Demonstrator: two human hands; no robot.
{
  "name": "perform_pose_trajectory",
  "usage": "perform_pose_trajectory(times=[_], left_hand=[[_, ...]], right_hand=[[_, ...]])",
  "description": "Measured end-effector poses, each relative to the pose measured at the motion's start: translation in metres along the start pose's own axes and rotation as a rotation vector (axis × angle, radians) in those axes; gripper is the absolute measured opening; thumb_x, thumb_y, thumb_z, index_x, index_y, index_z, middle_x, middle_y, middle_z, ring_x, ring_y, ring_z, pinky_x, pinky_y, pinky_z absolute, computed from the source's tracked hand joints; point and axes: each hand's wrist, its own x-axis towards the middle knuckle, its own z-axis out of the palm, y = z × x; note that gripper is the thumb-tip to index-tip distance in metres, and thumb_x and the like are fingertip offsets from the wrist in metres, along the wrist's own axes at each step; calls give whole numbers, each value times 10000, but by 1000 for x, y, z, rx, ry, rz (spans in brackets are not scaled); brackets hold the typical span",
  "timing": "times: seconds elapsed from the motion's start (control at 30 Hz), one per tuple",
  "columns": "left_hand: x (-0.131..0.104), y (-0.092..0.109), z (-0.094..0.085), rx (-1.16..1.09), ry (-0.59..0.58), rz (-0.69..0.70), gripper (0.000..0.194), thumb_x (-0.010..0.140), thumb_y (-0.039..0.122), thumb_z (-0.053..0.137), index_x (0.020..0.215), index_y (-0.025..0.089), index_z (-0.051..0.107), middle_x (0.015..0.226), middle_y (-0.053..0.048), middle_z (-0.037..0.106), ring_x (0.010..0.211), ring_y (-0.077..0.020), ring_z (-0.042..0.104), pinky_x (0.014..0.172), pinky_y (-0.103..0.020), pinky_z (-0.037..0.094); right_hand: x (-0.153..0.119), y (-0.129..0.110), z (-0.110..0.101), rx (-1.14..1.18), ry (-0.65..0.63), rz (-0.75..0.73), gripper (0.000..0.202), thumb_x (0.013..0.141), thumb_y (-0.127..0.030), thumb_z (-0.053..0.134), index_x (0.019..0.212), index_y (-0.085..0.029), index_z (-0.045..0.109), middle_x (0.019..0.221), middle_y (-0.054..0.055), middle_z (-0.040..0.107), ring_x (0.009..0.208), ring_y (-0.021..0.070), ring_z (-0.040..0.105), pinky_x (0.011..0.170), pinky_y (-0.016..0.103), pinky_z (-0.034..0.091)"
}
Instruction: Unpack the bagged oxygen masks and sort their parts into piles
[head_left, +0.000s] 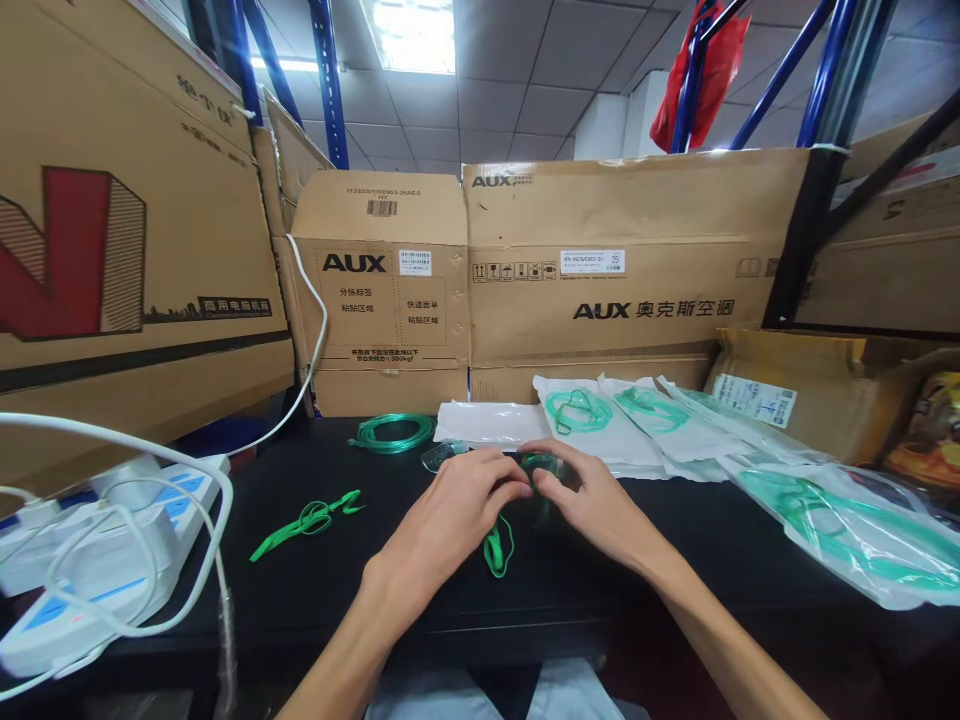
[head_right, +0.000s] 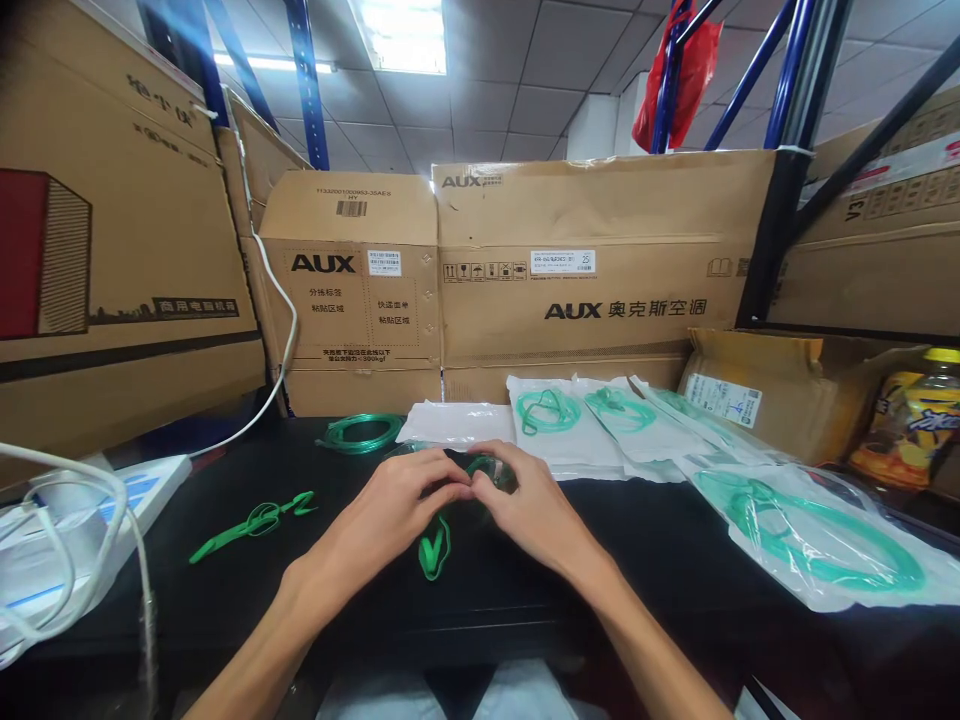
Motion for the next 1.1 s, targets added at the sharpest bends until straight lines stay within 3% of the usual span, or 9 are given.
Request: perform_pose_trajectory(times=[0.1,0.2,0.3,0.37,0.5,0.63,0.8,0.97,1.1], left_hand=[[-1,-9,-9,66,63,-7,168,1030,301,570,980,229,714,1003,26,692,926,-140,638,846,-271,427],[-2,-21,-28,127,211,-65,163,1018,312,589,967,222,715,978,13,694,873,-147,631,814,-281,430],[-4,-21,-42,93,360,-140,166,984,368,641,945,236,733,939,24,713,809,-145,627,765,-274,438],[-3,-12,-41,21,406,-140,147,958,379,679,936,250,745,925,41,728,773,-133,628,739,-259,448],[1,8,-17,-106,313,-46,73,931,321,724,969,273,763,924,63,741,797,-116,657,752,-230,467],[4,12,3,-116,236,-16,108,952,276,699,1047,269,752,987,48,736,866,-126,673,798,-240,470],[-1,10,5,7,238,-16,51,974,256,664,983,234,708,970,34,703,853,-141,657,775,-270,453],[-2,17,7,144,218,-2,104,1009,249,593,951,197,663,944,0,670,803,-158,638,715,-289,431],[-1,21,5,81,192,-9,93,1007,218,582,938,192,638,948,4,656,800,-138,625,718,-270,435]], right_hand=[[2,6,-21,-102,42,52,296,903,-317,541,1122,-222,716,985,27,718,904,221,632,847,360,453],[3,16,-45,-133,103,143,323,921,-360,514,1153,-240,703,763,-15,620,748,200,572,763,350,429],[4,19,-58,-44,63,162,322,953,-388,482,1167,-245,676,689,-36,536,724,193,550,767,349,421],[2,14,-56,31,5,144,323,974,-401,467,1185,-244,654,721,-31,546,732,192,553,764,350,427],[-3,-3,-37,92,-85,89,306,1000,-430,478,1218,-257,605,878,-10,609,768,183,575,795,354,441],[-9,-15,-21,171,-106,32,228,1006,-426,508,1177,-276,534,1113,-4,591,789,153,580,830,344,455],[-13,-17,-12,188,-46,3,161,992,-385,534,1097,-271,490,1075,-15,557,802,147,559,807,329,461],[-13,-19,-2,66,69,-11,120,950,-333,561,1024,-258,502,949,-23,569,754,153,511,698,307,424],[-12,-22,3,-33,147,-27,96,934,-304,559,994,-247,511,945,4,645,796,181,573,731,326,433]])
